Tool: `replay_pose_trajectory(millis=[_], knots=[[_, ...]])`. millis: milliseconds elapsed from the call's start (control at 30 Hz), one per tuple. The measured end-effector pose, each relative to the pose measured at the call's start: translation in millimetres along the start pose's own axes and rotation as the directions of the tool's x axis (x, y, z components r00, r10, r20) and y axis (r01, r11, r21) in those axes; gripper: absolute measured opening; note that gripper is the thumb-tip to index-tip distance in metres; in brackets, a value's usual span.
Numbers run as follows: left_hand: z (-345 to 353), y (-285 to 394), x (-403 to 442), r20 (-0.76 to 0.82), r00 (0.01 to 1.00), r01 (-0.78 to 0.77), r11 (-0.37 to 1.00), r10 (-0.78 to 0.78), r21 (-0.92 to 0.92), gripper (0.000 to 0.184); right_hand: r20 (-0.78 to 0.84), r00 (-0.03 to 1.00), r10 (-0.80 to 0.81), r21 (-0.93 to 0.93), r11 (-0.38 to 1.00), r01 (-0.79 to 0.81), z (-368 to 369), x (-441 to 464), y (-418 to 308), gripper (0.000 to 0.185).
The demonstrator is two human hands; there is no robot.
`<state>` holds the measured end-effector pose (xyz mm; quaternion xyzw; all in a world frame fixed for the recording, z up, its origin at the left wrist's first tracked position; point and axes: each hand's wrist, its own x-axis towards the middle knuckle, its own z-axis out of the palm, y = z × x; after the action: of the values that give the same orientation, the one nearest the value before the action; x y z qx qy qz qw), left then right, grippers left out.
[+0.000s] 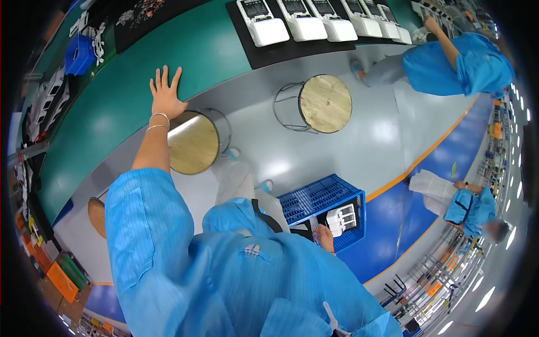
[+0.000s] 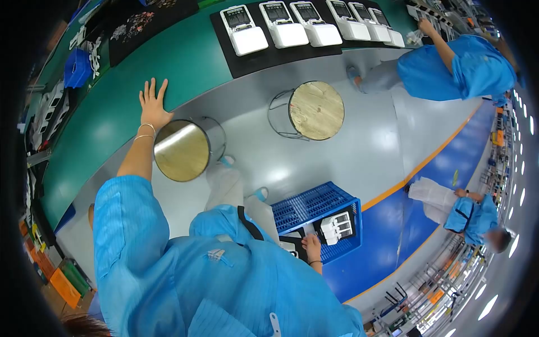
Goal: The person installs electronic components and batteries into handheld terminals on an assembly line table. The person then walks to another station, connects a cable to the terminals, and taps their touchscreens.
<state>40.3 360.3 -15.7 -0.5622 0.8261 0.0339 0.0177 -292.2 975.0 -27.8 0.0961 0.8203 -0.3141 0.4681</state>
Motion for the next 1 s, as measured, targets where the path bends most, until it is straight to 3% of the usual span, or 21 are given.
replay_pose_trajectory(millis=[233, 400, 467, 500, 633, 700, 767, 833, 900, 967, 1000], knots=[[-1.6, 3.0, 0.0, -0.037, 0.999, -0.029, 0.999, 0.028, -0.034, 0.101, 0.032, 0.999, 0.011, 0.091, 0.996, -0.014, 31.4, -1.5, 7.5, 0.032], [12.1, -1.9, 4.9, -0.138, 0.988, -0.080, 0.996, 0.074, -0.037, 0.100, -0.044, 0.995, 0.090, 0.131, 0.988, -0.084, 37.4, -11.8, 33.7, 0.034], [-3.0, 2.2, 6.9, -0.107, 0.987, -0.122, 0.992, 0.119, -0.026, 0.099, -0.043, 0.994, 0.098, 0.180, 0.980, -0.088, 39.6, -20.8, 43.0, 0.033], [-2.0, 5.0, 6.0, -0.195, 0.967, -0.169, 0.986, 0.164, -0.008, 0.096, -0.057, 0.995, 0.076, 0.216, 0.974, -0.062, 38.6, -19.1, 57.1, 0.031], [11.0, -1.9, 8.8, -0.260, 0.936, -0.235, 0.971, 0.236, 0.035, 0.092, -0.076, 0.988, 0.137, 0.133, 0.983, -0.126, 39.0, -21.0, 76.5, 0.032], [18.8, -7.9, 9.6, -0.230, 0.944, -0.221, 0.971, 0.236, 0.089, 0.092, -0.032, 0.993, 0.113, 0.014, 0.993, -0.113, 34.7, -17.3, 83.7, 0.030], [16.4, -4.0, 7.5, -0.179, 0.966, -0.159, 0.975, 0.186, 0.156, 0.093, 0.069, 0.995, 0.072, 0.079, 0.994, -0.077, 32.1, 6.0, 109.7, 0.033], [16.0, -3.0, 6.0, -0.117, 0.983, -0.118, 0.976, 0.141, 0.184, 0.094, -0.114, 0.993, 0.019, -0.108, 0.994, -0.031, 34.1, 0.4, 86.3, 0.033], [16.0, -3.7, 6.2, -0.116, 0.983, -0.115, 0.974, 0.139, 0.197, 0.094, -0.162, 0.939, -0.302, -0.271, 0.929, 0.252, 34.6, 23.7, 100.8, 0.030], [17.2, -2.9, 5.6, -0.102, 0.987, -0.099, 0.967, 0.126, 0.236, 0.093, -0.184, 0.977, 0.105, -0.159, 0.978, -0.135, 22.7, 9.8, 43.1, 0.035], [21.4, -4.9, 7.1, -0.111, 0.986, -0.093, 0.962, 0.125, 0.255, 0.092, -0.220, 0.975, 0.039, -0.163, 0.984, -0.076, 15.5, 12.2, 34.8, 0.034]])
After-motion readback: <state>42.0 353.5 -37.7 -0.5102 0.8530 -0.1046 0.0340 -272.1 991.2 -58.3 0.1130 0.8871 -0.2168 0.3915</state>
